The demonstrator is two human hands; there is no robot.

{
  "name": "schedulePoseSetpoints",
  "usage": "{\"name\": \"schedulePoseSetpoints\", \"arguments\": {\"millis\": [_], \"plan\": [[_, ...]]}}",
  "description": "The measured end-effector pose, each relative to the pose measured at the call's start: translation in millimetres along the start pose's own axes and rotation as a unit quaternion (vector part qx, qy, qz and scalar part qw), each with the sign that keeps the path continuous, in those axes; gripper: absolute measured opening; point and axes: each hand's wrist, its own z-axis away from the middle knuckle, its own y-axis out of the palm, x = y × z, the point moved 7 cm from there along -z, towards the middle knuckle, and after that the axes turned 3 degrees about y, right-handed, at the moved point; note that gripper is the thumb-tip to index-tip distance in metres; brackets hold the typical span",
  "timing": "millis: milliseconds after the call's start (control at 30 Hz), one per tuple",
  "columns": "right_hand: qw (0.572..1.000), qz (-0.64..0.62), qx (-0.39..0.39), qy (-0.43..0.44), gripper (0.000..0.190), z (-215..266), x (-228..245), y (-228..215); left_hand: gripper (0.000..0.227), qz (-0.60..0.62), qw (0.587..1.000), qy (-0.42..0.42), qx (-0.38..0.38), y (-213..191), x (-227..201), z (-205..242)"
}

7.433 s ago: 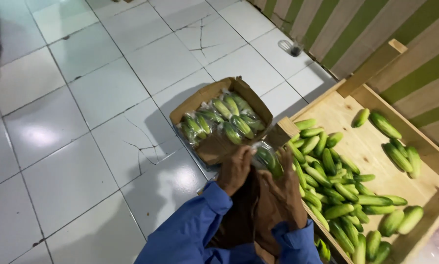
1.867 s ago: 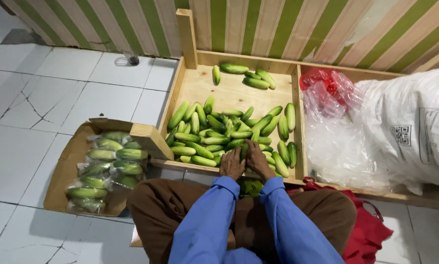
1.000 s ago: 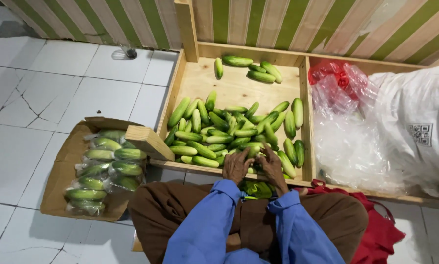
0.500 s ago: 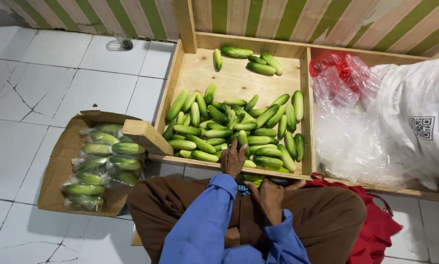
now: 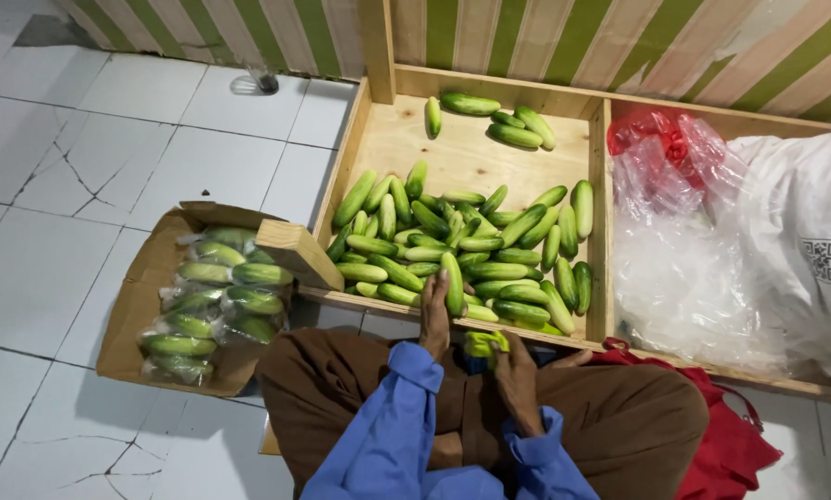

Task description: Packaging cucumbers into plastic bags and placing them in a cardboard box.

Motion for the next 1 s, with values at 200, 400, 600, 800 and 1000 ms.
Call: {"name": "schedulePoseSetpoints", "arguments": {"millis": [200, 400, 600, 800, 1000], "plan": [[0.967, -0.122, -0.215, 0.061, 0.033, 20, 61, -58, 0.028, 0.098, 0.991, -0.009, -0.091, 0, -48, 35], [0.938, -0.109, -0.237, -0.227, 0.036, 65, 206, -66, 0.034, 0.062, 0.981, -0.104, -0.154, 2, -2, 56], [0.952, -0.132, -0.044, -0.272, 0.068, 59, 224, -43, 0.042, 0.368, 0.879, -0.297, 0.060, 43, 40, 78], [0.962, 0.002, -0.213, -0.169, 0.032, 23, 242, -85, 0.045, 0.024, 0.996, -0.054, -0.068, 54, -52, 119], [0.940, 0.004, -0.132, -0.316, 0.036, 62, 275, -70, 0.040, 0.066, 0.994, 0.079, 0.018, 38, -42, 102]]}}
